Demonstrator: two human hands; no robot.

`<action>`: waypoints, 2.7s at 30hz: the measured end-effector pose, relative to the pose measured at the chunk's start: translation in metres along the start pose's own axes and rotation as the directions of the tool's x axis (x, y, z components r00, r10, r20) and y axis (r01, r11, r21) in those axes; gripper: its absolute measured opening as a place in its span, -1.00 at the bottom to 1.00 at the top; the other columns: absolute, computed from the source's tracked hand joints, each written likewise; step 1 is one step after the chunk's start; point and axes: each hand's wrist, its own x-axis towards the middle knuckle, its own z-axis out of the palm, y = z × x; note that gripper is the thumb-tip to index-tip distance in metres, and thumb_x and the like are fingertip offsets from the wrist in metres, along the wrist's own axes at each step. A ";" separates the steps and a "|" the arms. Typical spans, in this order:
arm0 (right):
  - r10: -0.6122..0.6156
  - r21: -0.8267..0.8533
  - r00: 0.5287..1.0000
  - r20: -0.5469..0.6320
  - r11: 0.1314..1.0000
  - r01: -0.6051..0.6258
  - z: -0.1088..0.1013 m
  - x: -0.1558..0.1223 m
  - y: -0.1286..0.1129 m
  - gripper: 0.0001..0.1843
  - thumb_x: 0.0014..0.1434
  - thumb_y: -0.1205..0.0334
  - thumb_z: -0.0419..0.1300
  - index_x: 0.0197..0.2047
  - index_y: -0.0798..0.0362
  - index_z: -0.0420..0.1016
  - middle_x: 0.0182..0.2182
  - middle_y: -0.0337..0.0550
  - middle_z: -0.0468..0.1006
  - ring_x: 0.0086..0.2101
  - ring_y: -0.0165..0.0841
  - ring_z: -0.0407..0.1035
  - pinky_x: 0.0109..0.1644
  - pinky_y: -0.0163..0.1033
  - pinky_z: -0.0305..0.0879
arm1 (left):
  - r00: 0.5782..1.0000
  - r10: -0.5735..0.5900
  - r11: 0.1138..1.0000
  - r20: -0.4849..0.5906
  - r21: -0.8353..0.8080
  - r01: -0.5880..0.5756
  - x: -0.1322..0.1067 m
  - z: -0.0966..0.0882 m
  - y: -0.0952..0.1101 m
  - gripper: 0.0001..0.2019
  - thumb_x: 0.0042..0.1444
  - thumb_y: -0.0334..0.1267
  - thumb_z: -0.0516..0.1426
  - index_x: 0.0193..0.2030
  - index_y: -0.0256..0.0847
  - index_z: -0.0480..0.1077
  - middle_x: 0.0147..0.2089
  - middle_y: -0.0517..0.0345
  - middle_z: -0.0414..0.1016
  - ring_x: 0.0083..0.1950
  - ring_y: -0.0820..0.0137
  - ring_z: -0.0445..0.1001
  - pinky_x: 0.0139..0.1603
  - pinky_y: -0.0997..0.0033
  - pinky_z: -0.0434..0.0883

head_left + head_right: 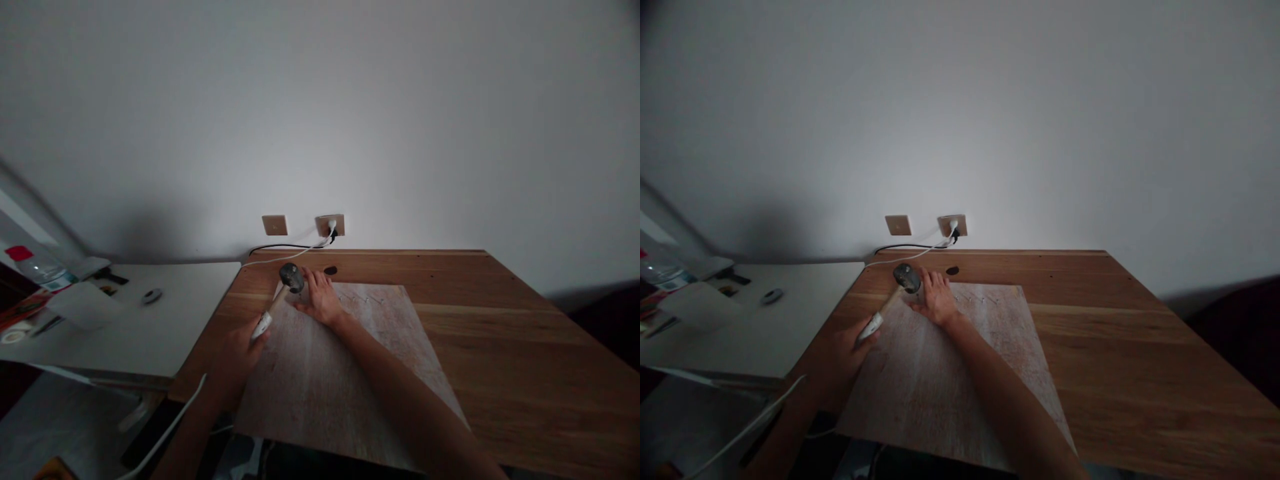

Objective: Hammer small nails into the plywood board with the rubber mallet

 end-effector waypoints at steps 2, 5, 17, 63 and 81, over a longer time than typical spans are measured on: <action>-0.005 0.002 1.000 -0.004 1.000 0.005 0.000 0.000 0.000 0.04 0.15 -0.11 0.34 0.48 0.17 -0.05 0.17 0.22 0.37 0.17 0.05 0.24 0.24 0.16 0.21 | 1.000 0.000 1.000 -0.006 0.001 0.000 0.001 -0.001 0.000 -0.60 0.30 -0.12 0.03 0.18 -0.13 0.49 0.08 -0.06 0.64 0.13 0.15 0.58 0.09 0.31 0.41; 0.001 0.002 1.000 -0.003 1.000 -0.001 -0.001 0.000 0.000 0.04 0.15 -0.10 0.34 0.49 0.17 -0.04 0.17 0.23 0.37 0.17 0.04 0.25 0.22 0.13 0.21 | 1.000 0.004 1.000 0.008 -0.008 -0.004 0.002 -0.001 -0.001 -0.61 0.26 -0.13 0.05 0.13 -0.14 0.51 0.03 -0.06 0.66 0.11 0.14 0.59 0.10 0.30 0.41; -0.012 0.057 0.992 0.124 0.998 0.005 -0.007 -0.001 -0.002 -0.15 0.27 0.26 0.19 0.52 0.16 -0.10 -0.05 0.01 0.66 0.16 -0.04 0.26 0.25 0.07 0.06 | 0.986 -0.108 0.970 -0.130 -0.231 0.076 -0.005 0.040 -0.019 -0.57 0.22 -0.07 0.04 0.10 -0.21 0.51 0.08 -0.02 0.64 0.17 0.11 0.56 0.22 0.19 0.42; -0.035 -0.047 0.999 0.011 0.998 0.035 -0.007 -0.002 -0.007 -0.10 0.19 -0.06 0.32 0.45 0.14 0.11 0.15 0.17 0.39 0.14 -0.01 0.23 0.26 0.09 0.16 | 0.965 -0.208 0.925 -0.161 -0.352 0.141 -0.017 0.047 -0.015 -0.47 0.23 0.14 0.05 0.11 -0.20 0.50 -0.27 0.09 0.63 -0.18 0.17 0.62 -0.15 0.27 0.54; -0.337 -0.334 0.941 -0.044 0.892 0.304 -0.091 -0.105 -0.026 -0.19 0.28 0.43 0.14 0.50 -0.13 -0.01 0.43 0.10 0.11 0.40 0.02 -0.03 0.35 0.22 0.14 | 0.994 0.110 0.778 0.023 -0.624 -0.072 -0.036 0.062 0.028 -0.36 0.27 0.19 0.04 0.36 -0.13 0.17 -0.07 0.05 0.60 -0.34 0.32 0.57 -0.35 0.38 0.49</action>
